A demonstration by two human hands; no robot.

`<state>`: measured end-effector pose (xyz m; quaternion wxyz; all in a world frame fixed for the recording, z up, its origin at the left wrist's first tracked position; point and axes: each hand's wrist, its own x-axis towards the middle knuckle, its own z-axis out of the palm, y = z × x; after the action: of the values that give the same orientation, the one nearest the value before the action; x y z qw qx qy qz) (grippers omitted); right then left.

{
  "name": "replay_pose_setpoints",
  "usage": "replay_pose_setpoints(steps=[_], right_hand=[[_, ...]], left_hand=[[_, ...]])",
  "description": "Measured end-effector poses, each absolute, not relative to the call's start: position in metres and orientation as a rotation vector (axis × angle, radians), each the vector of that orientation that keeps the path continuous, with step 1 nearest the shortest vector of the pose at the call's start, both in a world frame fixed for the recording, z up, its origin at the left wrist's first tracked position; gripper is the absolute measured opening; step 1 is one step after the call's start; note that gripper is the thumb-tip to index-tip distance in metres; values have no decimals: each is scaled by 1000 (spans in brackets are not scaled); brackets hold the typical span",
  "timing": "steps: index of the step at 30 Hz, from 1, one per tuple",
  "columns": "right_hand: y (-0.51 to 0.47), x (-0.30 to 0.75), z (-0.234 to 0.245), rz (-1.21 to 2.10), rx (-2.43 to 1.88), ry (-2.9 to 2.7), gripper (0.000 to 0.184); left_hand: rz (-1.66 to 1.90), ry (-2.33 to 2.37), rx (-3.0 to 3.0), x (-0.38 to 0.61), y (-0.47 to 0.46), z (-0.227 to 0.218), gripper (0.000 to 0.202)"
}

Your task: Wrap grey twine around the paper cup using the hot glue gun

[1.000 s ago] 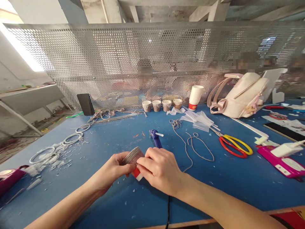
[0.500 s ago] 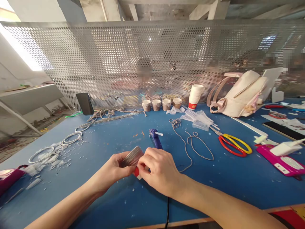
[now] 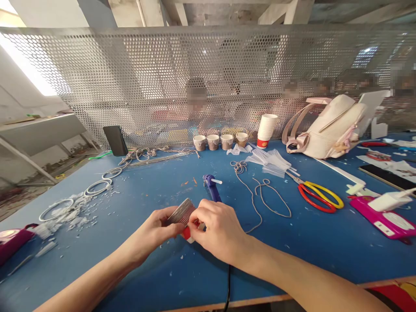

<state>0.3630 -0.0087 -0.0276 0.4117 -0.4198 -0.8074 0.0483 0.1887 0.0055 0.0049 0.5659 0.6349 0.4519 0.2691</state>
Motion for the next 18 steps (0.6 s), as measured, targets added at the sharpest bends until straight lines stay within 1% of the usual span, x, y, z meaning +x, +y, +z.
replay_pose_setpoints(steps=[8, 13, 15, 18], right_hand=[[-10, 361, -27, 200, -1081, -1999, 14], [-10, 366, -21, 365, -1009, -1993, 15], [-10, 367, -20, 320, -966, -2023, 16], [-10, 368, -22, 151, -896, -2101, 18]], left_hand=[[655, 1076, 1480, 192, 5, -1, 9], [696, 1134, 1443, 192, 4, 2, 12], [713, 1148, 1428, 191, 4, 4, 13], [718, 1151, 1413, 190, 5, 3, 13]])
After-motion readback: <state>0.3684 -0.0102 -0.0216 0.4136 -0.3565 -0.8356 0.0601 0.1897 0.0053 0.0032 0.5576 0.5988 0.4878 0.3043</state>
